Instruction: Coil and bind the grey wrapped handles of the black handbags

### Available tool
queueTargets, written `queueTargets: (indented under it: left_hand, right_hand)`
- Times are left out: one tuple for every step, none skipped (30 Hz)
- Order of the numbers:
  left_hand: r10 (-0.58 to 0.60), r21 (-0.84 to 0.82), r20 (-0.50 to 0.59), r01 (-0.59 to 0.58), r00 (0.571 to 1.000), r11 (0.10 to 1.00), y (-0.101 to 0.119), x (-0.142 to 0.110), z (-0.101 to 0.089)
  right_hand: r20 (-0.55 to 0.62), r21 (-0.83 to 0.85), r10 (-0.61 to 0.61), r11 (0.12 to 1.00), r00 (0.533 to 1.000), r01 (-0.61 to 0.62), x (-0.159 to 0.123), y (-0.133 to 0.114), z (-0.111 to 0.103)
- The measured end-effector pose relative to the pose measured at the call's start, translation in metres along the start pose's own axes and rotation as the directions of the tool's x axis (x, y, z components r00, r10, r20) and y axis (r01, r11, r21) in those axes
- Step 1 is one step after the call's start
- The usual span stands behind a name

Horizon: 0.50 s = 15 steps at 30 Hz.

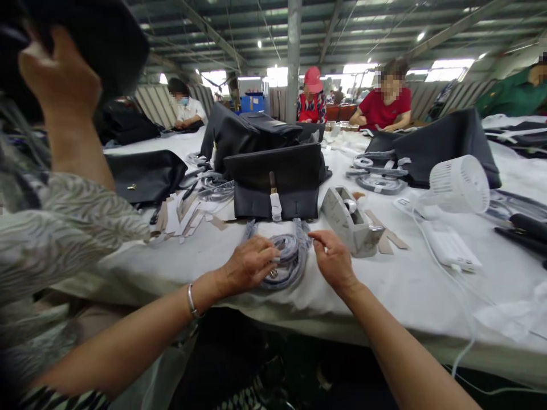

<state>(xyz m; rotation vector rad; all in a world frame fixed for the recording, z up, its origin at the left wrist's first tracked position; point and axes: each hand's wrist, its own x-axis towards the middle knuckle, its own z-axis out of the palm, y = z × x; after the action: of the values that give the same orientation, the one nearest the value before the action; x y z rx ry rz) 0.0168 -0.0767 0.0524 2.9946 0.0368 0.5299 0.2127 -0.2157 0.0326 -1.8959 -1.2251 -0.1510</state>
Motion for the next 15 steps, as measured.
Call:
queueTargets:
  left_hand:
    - [0.027, -0.001, 0.055, -0.027, 0.998, 1.000, 0.002, -0.003, -0.001]
    - [0.052, 0.005, 0.120, -0.053, 0.991, 0.999, 0.004, -0.005, -0.002]
    - [0.065, 0.011, 0.178, -0.068, 0.982, 0.998, 0.005, -0.006, -0.004]
    - [0.068, 0.011, 0.225, -0.072, 0.972, 0.997, 0.007, -0.006, -0.006]
    - [0.068, 0.004, 0.263, -0.071, 0.962, 0.997, 0.008, -0.006, -0.008]
    - [0.075, -0.008, 0.299, -0.076, 0.951, 0.997, 0.009, -0.004, -0.010]
    - [0.087, -0.019, 0.331, -0.086, 0.940, 0.996, 0.011, -0.002, -0.012]
    - [0.102, -0.026, 0.358, -0.100, 0.928, 0.995, 0.012, 0.000, -0.014]
    - [0.114, -0.022, 0.376, -0.114, 0.919, 0.993, 0.013, 0.002, -0.016]
    - [0.124, -0.007, 0.385, -0.131, 0.915, 0.991, 0.014, 0.004, -0.017]
    - [0.127, 0.017, 0.384, -0.144, 0.914, 0.989, 0.015, 0.006, -0.018]
    - [0.131, 0.040, 0.383, -0.158, 0.915, 0.987, 0.017, 0.007, -0.018]
    - [0.141, 0.055, 0.384, -0.175, 0.913, 0.983, 0.017, 0.009, -0.018]
    - [0.157, 0.060, 0.386, -0.195, 0.909, 0.979, 0.018, 0.010, -0.017]
    - [0.174, 0.061, 0.386, -0.213, 0.906, 0.975, 0.018, 0.010, -0.017]
  right_hand:
    - [0.040, -0.032, 0.109, 0.994, 0.993, -0.108, 0.010, 0.004, -0.002]
    - [0.079, -0.071, 0.205, 0.977, 0.976, -0.199, 0.021, 0.006, -0.002]
    - [0.111, -0.107, 0.276, 0.958, 0.955, -0.264, 0.031, 0.007, 0.000]
    - [0.135, -0.134, 0.319, 0.944, 0.938, -0.302, 0.040, 0.008, 0.004]
    - [0.148, -0.149, 0.343, 0.935, 0.927, -0.322, 0.049, 0.008, 0.010]
    - [0.147, -0.158, 0.364, 0.926, 0.920, -0.342, 0.057, 0.009, 0.016]
    - [0.146, -0.168, 0.394, 0.914, 0.908, -0.369, 0.064, 0.010, 0.024]
    - [0.141, -0.177, 0.427, 0.898, 0.893, -0.402, 0.070, 0.012, 0.032]
    - [0.136, -0.183, 0.461, 0.881, 0.877, -0.435, 0.076, 0.014, 0.039]
    - [0.129, -0.187, 0.491, 0.865, 0.861, -0.465, 0.081, 0.017, 0.046]
    - [0.125, -0.190, 0.515, 0.851, 0.848, -0.489, 0.086, 0.020, 0.050]
    - [0.125, -0.192, 0.532, 0.841, 0.838, -0.505, 0.091, 0.023, 0.054]
    - [0.129, -0.192, 0.543, 0.835, 0.830, -0.516, 0.096, 0.026, 0.056]
    - [0.137, -0.192, 0.551, 0.830, 0.823, -0.524, 0.101, 0.029, 0.057]
    - [0.149, -0.189, 0.559, 0.826, 0.816, -0.531, 0.107, 0.032, 0.057]
